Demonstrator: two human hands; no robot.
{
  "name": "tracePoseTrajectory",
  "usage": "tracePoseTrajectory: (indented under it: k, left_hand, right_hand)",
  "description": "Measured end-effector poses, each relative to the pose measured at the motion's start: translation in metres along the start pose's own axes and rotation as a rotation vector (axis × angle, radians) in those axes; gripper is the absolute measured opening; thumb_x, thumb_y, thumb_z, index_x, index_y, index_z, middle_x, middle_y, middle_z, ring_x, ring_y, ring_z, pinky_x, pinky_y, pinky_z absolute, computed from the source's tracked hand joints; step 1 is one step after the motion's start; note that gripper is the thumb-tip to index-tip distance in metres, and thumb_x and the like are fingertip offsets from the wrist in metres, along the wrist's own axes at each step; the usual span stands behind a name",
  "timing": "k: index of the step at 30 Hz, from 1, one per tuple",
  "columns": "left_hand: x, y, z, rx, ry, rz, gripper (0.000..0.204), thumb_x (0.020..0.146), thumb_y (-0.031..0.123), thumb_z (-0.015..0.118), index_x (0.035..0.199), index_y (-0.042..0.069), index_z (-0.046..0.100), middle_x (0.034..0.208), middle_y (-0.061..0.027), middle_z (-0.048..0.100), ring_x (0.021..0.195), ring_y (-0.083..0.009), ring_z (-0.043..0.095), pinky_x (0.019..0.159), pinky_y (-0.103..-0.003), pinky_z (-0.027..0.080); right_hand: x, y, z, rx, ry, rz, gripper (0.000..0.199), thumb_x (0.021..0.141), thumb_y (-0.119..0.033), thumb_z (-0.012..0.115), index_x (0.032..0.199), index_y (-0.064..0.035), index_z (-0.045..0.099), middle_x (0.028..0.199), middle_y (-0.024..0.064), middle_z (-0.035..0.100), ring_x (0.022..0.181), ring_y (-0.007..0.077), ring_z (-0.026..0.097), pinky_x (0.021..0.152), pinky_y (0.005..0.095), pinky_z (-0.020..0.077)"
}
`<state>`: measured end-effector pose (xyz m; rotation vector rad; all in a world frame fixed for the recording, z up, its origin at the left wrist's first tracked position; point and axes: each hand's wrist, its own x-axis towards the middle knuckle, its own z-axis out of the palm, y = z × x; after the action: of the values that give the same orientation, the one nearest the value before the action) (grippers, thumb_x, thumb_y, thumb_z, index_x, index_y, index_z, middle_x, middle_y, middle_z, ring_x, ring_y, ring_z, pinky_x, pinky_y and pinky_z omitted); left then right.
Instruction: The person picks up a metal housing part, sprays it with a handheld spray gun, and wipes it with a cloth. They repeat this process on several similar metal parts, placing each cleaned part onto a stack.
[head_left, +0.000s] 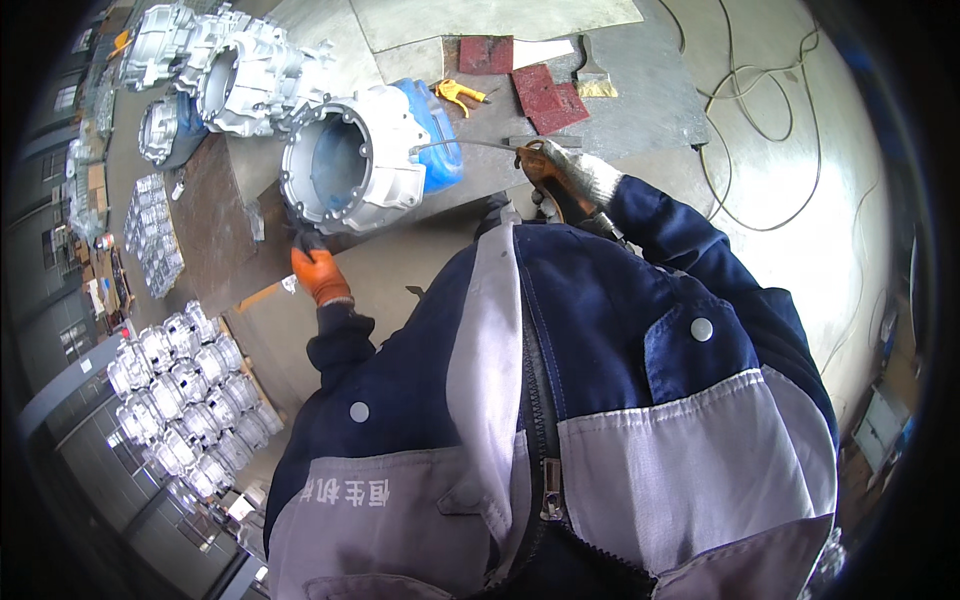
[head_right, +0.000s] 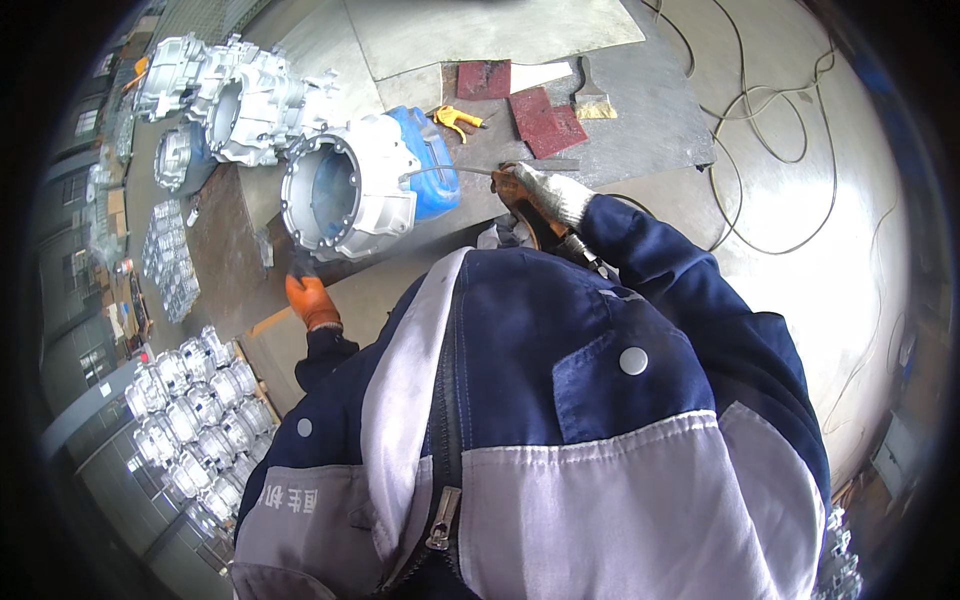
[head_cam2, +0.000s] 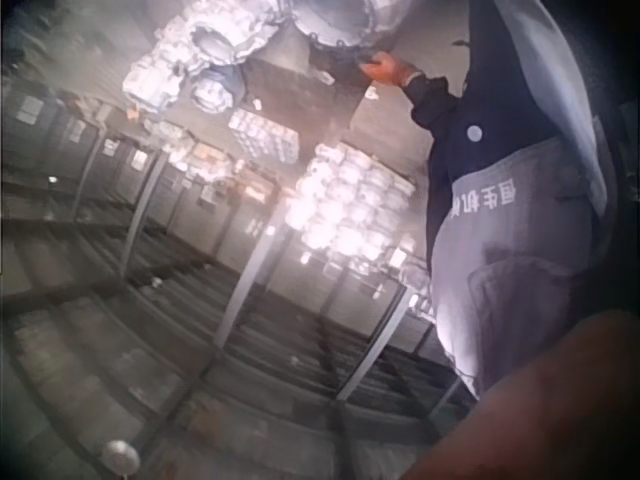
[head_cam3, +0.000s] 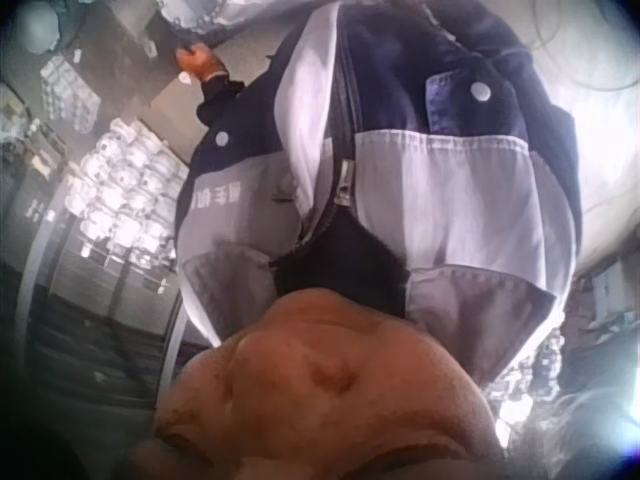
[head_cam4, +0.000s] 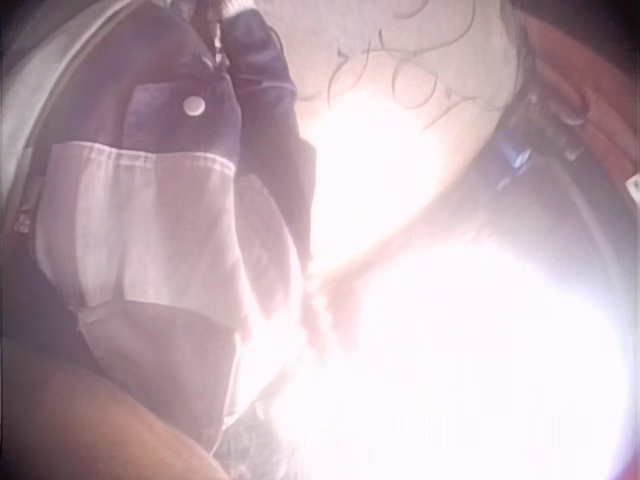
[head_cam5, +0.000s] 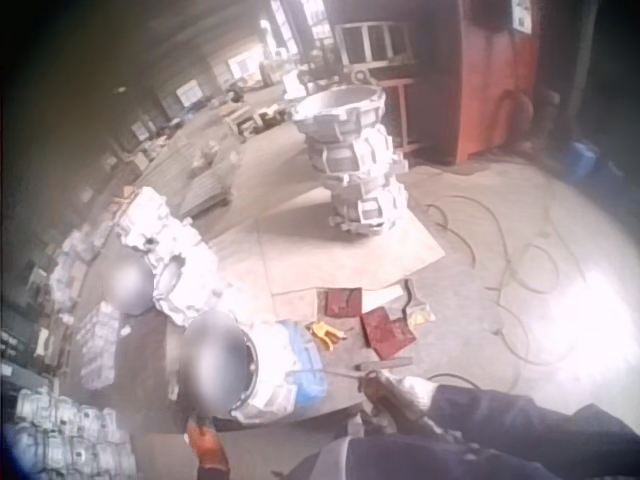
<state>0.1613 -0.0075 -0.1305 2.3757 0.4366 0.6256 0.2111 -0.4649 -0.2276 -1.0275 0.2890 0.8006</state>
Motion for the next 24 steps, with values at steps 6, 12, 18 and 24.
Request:
tracePoseTrajectory:
  k: [6, 12, 18, 24]
  left_hand:
    - [-0.031, -0.007, -0.035, 0.147, 0.084, -0.202, 0.022, 0.091, 0.017, 0.052, 0.098, -0.003, 0.059, 0.087, -0.0138, 0.064, 0.077, -0.0228, 0.059, 0.073, -0.034, 0.046]
    - [0.008, 0.024, 0.004, -0.044, 0.060, 0.032, 0.022, 0.086, 0.009, 0.052, 0.105, 0.000, 0.058, 0.091, -0.0177, 0.064, 0.085, -0.0284, 0.061, 0.078, -0.034, 0.047]
    - [0.044, 0.056, 0.066, 0.227, -0.410, 0.083, 0.040, 0.074, 0.021, 0.062, 0.110, 0.004, 0.054, 0.098, -0.0210, 0.062, 0.095, -0.0400, 0.058, 0.081, -0.045, 0.046]
    - [0.053, 0.066, 0.103, 0.489, -0.718, 0.028, 0.033, 0.076, 0.037, 0.063, 0.093, 0.008, 0.060, 0.092, -0.0175, 0.063, 0.090, -0.0383, 0.059, 0.077, -0.046, 0.047]
  right_hand:
    - [-0.052, -0.059, 0.037, -0.068, -0.158, -0.060, 0.049, 0.094, -0.049, 0.043, 0.118, -0.0080, 0.055, 0.094, 0.0075, 0.060, 0.072, 0.0138, 0.059, 0.060, 0.0268, 0.0497]
    - [-0.091, -0.122, 0.080, -0.229, -0.123, 0.056, 0.057, 0.093, -0.054, 0.042, 0.126, -0.0079, 0.050, 0.096, 0.0054, 0.060, 0.074, 0.0125, 0.058, 0.061, 0.0243, 0.0498]
    - [-0.093, -0.134, 0.089, 0.154, -0.060, -0.257, 0.054, 0.096, -0.044, 0.042, 0.133, -0.0041, 0.043, 0.118, 0.0075, 0.056, 0.103, 0.0158, 0.056, 0.089, 0.0277, 0.0449]
    - [-0.111, -0.139, 0.108, -0.072, 0.428, -0.293, 0.049, 0.098, -0.036, 0.044, 0.130, 0.0006, 0.047, 0.126, 0.0058, 0.053, 0.111, 0.0129, 0.052, 0.096, 0.0252, 0.0398]
